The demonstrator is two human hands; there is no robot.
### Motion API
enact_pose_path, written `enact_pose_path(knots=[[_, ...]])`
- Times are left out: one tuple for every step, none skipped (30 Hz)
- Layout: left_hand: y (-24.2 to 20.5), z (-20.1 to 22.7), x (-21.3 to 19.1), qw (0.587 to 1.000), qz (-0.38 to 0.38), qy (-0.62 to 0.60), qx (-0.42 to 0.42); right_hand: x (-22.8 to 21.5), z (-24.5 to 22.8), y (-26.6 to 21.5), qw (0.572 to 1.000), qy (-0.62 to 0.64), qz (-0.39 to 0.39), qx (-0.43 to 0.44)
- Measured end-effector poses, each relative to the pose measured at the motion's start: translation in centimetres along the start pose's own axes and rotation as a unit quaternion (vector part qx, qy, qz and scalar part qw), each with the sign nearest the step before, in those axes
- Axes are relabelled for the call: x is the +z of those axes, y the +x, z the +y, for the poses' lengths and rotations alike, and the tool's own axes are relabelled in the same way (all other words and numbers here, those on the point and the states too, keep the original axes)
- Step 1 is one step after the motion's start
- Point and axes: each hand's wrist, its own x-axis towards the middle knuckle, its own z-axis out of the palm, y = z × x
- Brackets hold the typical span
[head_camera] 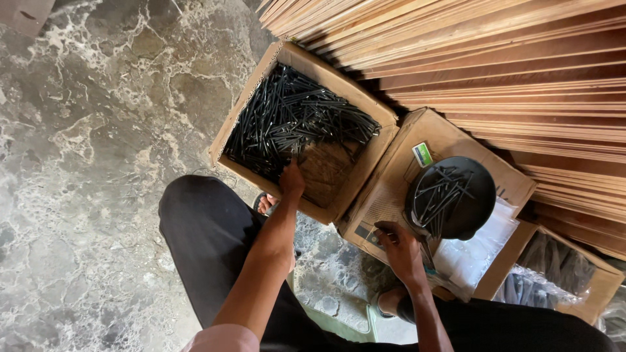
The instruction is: The person sits on a stool and transfers black plastic fasteners from a cardboard box into a black bowl. They then pick up a clear plastic bag and place fasteners into it.
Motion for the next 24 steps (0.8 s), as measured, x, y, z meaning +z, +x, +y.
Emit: enact_pose_path(knots=[[-0.7, 0.8, -1.1, 1.000, -0.001, 0.001, 0.000, 0.1, -0.1, -0.1, 1.000, 0.001, 0.000, 0.001], [-1.3, 1.6, -2.1, 1.000, -0.004, -0.004, 0.004, 0.2, -0.3, -0.2, 1.000, -0.004, 0.001, 0.011], [-1.7, 2.6, -3.3, 1.000, -0.006, -0.010, 0.010, 0.2, -0.5, 0.0, 1.000, -0.009, 0.003, 0.018], [-1.4, 3.0, -3.1, 1.000, -0.005, -0.010, 0.011, 0.1, -0.9, 0.0, 1.000, -0.009, 0.004, 0.017], [-1.5, 3.2, -2.9, 0.999, -0.019, -0.042, 0.015, 0.1, -1.2, -0.1, 1.000, -0.009, -0.001, 0.017], [-1.7, 3.3, -2.7, 0.997, -0.032, -0.074, 0.018, 0.0, -1.5, -0.3, 1.000, -0.009, -0.007, 0.017], [-1.5, 3.5, -2.1, 0.997, -0.032, -0.074, 0.017, -0.1, -1.5, -0.5, 1.000, -0.009, -0.008, 0.017], [-1.5, 3.7, -1.5, 0.991, -0.068, -0.115, 0.028, -0.2, -1.5, -0.7, 1.000, -0.021, -0.015, -0.003], [-1.1, 4.2, -1.1, 0.982, -0.101, -0.156, 0.042, -0.3, -1.6, -0.6, 0.999, -0.032, -0.020, -0.026], [-1.5, 4.4, -1.2, 0.982, -0.098, -0.155, 0.045, -0.2, -1.5, -0.5, 0.999, -0.030, -0.018, -0.029], [-2.0, 4.9, -1.2, 0.986, -0.100, -0.097, 0.092, -0.2, -1.4, -0.4, 0.999, -0.034, -0.018, -0.030], [-2.5, 5.3, -1.1, 0.985, -0.099, -0.039, 0.138, -0.3, -1.3, -0.5, 0.999, -0.038, -0.017, -0.031], [-3.5, 6.5, -2.8, 0.984, -0.095, -0.038, 0.146, -0.4, -1.2, -0.5, 0.999, -0.036, -0.011, -0.037], [-4.7, 7.6, -4.5, 0.979, -0.075, -0.033, 0.186, -0.6, -1.1, -0.5, 0.998, -0.038, -0.011, -0.038], [-6.0, 8.7, -6.1, 0.972, -0.057, -0.028, 0.227, -0.8, -0.9, -0.8, 0.998, -0.039, -0.011, -0.038], [-6.2, 9.3, -6.4, 0.970, -0.053, -0.026, 0.234, -1.2, -1.6, -1.1, 0.998, -0.036, -0.004, -0.043], [-6.4, 9.9, -6.6, 0.968, -0.037, -0.040, 0.244, -1.5, -2.2, -1.6, 0.998, -0.038, 0.000, -0.051], [-6.7, 10.5, -6.8, 0.966, -0.021, -0.054, 0.254, -1.9, -2.7, -2.0, 0.997, -0.040, 0.005, -0.059], [-7.1, 11.9, -7.7, 0.963, -0.019, -0.051, 0.263, -2.0, -2.5, -2.2, 0.997, -0.035, 0.013, -0.062], [-7.5, 13.4, -8.7, 0.943, 0.071, -0.054, 0.319, -2.1, -2.2, -2.4, 0.997, -0.036, 0.017, -0.071], [-8.1, 14.9, -9.4, 0.912, 0.159, -0.060, 0.373, -2.4, -1.9, -2.6, 0.996, -0.038, 0.023, -0.078], [-8.7, 16.0, -9.8, 0.908, 0.160, -0.060, 0.382, -2.5, -1.7, -2.8, 0.996, -0.035, 0.032, -0.081], [-9.2, 17.1, -10.2, 0.898, 0.137, -0.067, 0.413, -2.6, -1.5, -2.9, 0.994, -0.057, 0.037, -0.089], [-9.7, 18.2, -10.6, 0.886, 0.114, -0.072, 0.444, -2.7, -1.4, -2.9, 0.991, -0.080, 0.042, -0.097]])
